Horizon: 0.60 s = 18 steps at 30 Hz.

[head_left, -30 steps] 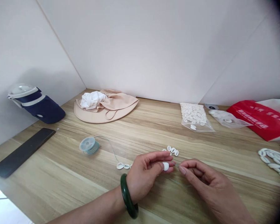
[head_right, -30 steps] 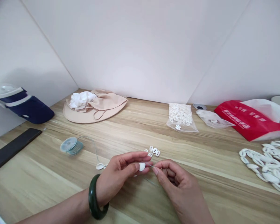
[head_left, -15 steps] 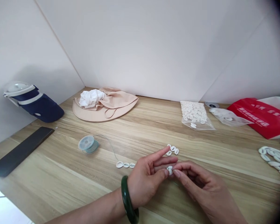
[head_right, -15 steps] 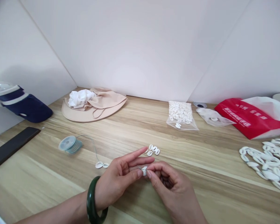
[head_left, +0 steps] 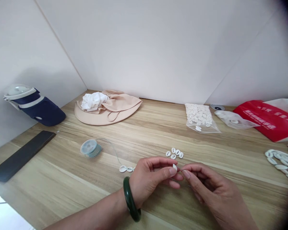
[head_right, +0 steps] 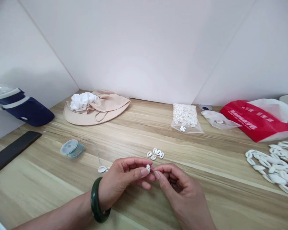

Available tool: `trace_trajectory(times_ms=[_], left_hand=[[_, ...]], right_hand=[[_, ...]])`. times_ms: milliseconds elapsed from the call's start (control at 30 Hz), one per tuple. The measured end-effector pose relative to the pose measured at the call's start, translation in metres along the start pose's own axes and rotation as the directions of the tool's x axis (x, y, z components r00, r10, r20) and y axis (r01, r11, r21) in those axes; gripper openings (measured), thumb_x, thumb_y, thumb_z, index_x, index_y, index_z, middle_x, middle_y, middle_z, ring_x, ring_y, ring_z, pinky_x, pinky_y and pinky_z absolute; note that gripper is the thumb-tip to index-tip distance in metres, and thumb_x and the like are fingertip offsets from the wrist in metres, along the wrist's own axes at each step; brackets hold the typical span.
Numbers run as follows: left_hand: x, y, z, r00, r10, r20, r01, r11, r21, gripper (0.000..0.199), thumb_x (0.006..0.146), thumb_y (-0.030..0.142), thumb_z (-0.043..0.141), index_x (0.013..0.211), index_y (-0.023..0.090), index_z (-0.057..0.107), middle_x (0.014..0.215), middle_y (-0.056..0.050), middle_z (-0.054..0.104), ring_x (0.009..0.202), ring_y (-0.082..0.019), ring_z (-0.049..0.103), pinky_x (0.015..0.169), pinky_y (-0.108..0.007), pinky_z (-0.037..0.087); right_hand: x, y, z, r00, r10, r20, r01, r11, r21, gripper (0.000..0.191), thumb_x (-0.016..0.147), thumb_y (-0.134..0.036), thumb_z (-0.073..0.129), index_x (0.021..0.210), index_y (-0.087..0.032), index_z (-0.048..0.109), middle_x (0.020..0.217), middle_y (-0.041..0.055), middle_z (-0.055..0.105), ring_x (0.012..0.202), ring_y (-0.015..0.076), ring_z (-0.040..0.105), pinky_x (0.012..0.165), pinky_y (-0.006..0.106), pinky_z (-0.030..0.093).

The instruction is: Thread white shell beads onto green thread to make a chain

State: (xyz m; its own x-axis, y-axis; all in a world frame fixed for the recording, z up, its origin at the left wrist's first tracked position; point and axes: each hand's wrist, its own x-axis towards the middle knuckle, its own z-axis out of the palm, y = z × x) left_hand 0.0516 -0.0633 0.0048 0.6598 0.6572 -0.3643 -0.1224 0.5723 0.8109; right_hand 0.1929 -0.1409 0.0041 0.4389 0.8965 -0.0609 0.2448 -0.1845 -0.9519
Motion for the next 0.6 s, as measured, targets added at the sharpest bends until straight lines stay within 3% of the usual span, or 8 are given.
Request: trace_trajectory(times_ms=[100, 267, 600], left_hand=[[0.000, -0.001, -0.001, 1.000, 0.005, -0.002, -0.005, 1.000, -0.026, 0.033, 0.072, 0.024, 0.071, 0.101, 0.010, 0.069, 0.088, -0.010, 0.073, 0.081, -0.020, 0.068, 0.079, -0.031, 0.053], [0.000, 0.001, -0.003, 0.999, 0.015, -0.034, -0.016, 0.999, -0.029, 0.036, 0.070, 0.020, 0.073, 0.103, 0.009, 0.068, 0.097, -0.011, 0.072, 0.089, -0.022, 0.067, 0.086, -0.032, 0.050], [0.003, -0.001, -0.004, 0.999, 0.037, -0.038, -0.037, 0.999, -0.010, 0.035, 0.068, 0.020, 0.074, 0.101, 0.010, 0.069, 0.089, -0.009, 0.072, 0.080, -0.019, 0.067, 0.080, -0.030, 0.052]], right_hand=[[0.001, 0.001, -0.004, 0.991, -0.134, -0.006, 0.132, 0.983, -0.126, 0.015, 0.075, -0.036, 0.061, 0.071, -0.023, 0.067, 0.065, -0.0009, 0.069, 0.061, 0.0146, 0.065, 0.056, 0.018, 0.051], [0.002, 0.006, -0.013, 0.948, -0.318, -0.004, 0.298, 0.894, -0.336, 0.011, 0.079, -0.031, 0.057, 0.075, -0.023, 0.064, 0.065, -0.0033, 0.067, 0.056, 0.0116, 0.062, 0.052, 0.015, 0.048], [0.001, 0.012, -0.013, 0.908, -0.411, 0.084, 0.401, 0.790, -0.465, 0.010, 0.083, -0.028, 0.055, 0.077, -0.024, 0.061, 0.063, -0.0046, 0.066, 0.051, 0.0098, 0.062, 0.048, 0.015, 0.046]])
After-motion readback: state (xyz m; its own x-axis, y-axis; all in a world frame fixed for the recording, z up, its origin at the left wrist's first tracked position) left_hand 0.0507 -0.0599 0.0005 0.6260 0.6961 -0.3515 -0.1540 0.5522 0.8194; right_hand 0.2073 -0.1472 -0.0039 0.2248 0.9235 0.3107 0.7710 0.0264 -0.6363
